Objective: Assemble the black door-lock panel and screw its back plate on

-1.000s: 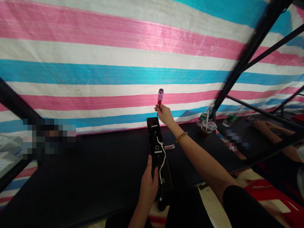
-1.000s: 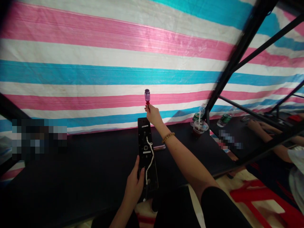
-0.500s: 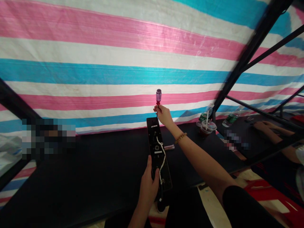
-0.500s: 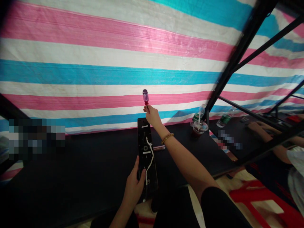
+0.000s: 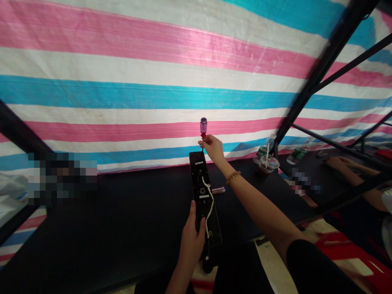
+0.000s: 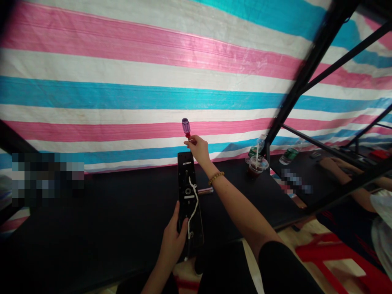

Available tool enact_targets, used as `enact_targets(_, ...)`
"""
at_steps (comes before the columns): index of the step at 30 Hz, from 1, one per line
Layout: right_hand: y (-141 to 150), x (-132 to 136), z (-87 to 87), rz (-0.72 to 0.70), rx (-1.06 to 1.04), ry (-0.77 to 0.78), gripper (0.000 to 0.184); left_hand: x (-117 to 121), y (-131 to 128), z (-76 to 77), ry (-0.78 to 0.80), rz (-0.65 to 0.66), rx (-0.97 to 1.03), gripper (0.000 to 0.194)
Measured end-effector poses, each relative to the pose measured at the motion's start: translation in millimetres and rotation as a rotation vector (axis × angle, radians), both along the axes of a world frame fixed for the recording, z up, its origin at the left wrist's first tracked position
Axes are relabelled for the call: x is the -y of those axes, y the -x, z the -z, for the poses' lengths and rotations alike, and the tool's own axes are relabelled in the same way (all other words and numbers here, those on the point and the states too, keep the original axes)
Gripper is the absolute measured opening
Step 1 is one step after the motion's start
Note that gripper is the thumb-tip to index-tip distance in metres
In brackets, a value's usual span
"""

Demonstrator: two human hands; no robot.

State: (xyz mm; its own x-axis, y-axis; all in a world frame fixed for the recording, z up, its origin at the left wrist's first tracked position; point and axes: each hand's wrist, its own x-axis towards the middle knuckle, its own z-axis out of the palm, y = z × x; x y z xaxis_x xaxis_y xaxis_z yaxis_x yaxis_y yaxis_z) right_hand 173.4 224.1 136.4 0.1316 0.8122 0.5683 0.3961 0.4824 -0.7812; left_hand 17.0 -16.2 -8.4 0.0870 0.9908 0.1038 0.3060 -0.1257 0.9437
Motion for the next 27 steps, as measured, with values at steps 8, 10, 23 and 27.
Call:
enact_targets(8,1,8,-2.4,-0.027,0.016,-0.016,0.015,0,0,1.2,-0.007,-0.011,-0.001,0.069)
enact_targets(10,-1,9,-1.3,-0.020,0.004,-0.027,0.018,0,1,0.9,-0.009,-0.013,0.004,0.069)
enact_targets(23,3,119,-4.6,-0.224,-0.722,0.014,0.025,4,11,-23.2,-0.060,-0.265,0.185,0.050)
enact_targets(27,18,196,22.1,-0.280,-0.882,0.236,0.022,12,18,-56.1,0.052,-0.217,0.370,0.047)
